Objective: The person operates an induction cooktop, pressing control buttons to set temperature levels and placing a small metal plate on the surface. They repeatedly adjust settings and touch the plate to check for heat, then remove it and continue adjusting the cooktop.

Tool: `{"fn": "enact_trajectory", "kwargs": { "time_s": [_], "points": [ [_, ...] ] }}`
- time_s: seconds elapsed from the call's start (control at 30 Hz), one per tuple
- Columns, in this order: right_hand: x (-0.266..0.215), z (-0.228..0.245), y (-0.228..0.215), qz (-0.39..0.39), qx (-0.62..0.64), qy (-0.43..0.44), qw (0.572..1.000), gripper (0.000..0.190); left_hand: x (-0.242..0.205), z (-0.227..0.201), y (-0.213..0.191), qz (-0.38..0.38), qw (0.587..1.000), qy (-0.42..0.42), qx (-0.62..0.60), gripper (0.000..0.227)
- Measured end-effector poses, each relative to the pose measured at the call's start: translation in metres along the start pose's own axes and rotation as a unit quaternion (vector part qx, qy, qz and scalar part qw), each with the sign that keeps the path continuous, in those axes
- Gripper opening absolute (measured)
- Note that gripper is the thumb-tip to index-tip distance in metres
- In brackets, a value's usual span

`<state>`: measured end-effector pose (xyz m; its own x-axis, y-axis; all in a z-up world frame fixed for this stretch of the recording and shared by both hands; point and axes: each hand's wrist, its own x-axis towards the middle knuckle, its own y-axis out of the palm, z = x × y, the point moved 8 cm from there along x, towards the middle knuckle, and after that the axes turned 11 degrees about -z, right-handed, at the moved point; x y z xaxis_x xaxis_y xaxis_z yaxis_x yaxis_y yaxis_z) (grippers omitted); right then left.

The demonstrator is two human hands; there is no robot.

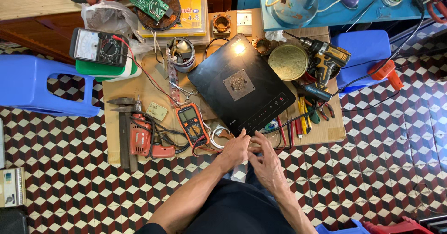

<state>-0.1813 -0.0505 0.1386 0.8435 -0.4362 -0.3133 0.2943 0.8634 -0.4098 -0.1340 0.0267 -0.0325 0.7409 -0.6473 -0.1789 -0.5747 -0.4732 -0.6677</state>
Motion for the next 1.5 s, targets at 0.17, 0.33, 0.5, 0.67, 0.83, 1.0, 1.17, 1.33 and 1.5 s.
{"fn": "enact_trajectory", "kwargs": {
  "time_s": [0.17,0.33,0.5,0.67,0.83,1.0,1.17,1.33,1.5],
  "points": [
    [-0.002,0.024,0.004,-0.004,-0.038,0.0,0.999,0.058,-0.002,-0.016,-0.018,-0.062,0.989,0.127,-0.046,0.037],
    [-0.008,0.047,-0.001,-0.001,-0.006,-0.043,0.999,0.055,0.005,-0.023,-0.027,-0.027,0.998,0.047,-0.024,0.025],
    [-0.036,0.093,0.003,0.041,0.012,-0.146,0.988,0.05,0.036,-0.029,-0.016,-0.013,0.994,-0.076,0.074,0.029],
    [-0.048,0.115,-0.003,0.035,-0.03,-0.166,0.985,0.053,0.055,-0.037,-0.019,-0.1,0.985,-0.071,0.119,0.017],
    [-0.046,0.108,-0.002,0.079,0.029,-0.083,0.993,0.063,0.061,-0.026,-0.023,-0.07,0.983,-0.124,0.115,0.022],
    [-0.051,0.128,-0.004,0.056,-0.014,-0.201,0.978,0.063,0.061,-0.021,-0.028,-0.086,0.979,-0.146,0.111,0.026],
    [-0.04,0.102,-0.001,0.092,0.103,-0.03,0.99,0.053,0.051,0.002,-0.037,-0.107,0.981,-0.149,0.057,0.024],
    [-0.011,0.033,-0.018,-0.004,-0.082,0.142,0.986,0.045,0.021,0.035,-0.066,-0.224,0.946,-0.205,-0.112,0.027],
    [0.057,-0.025,-0.032,-0.072,0.057,0.163,0.982,0.03,0.009,0.067,-0.066,-0.253,0.813,-0.367,-0.375,0.036]
  ]
}}
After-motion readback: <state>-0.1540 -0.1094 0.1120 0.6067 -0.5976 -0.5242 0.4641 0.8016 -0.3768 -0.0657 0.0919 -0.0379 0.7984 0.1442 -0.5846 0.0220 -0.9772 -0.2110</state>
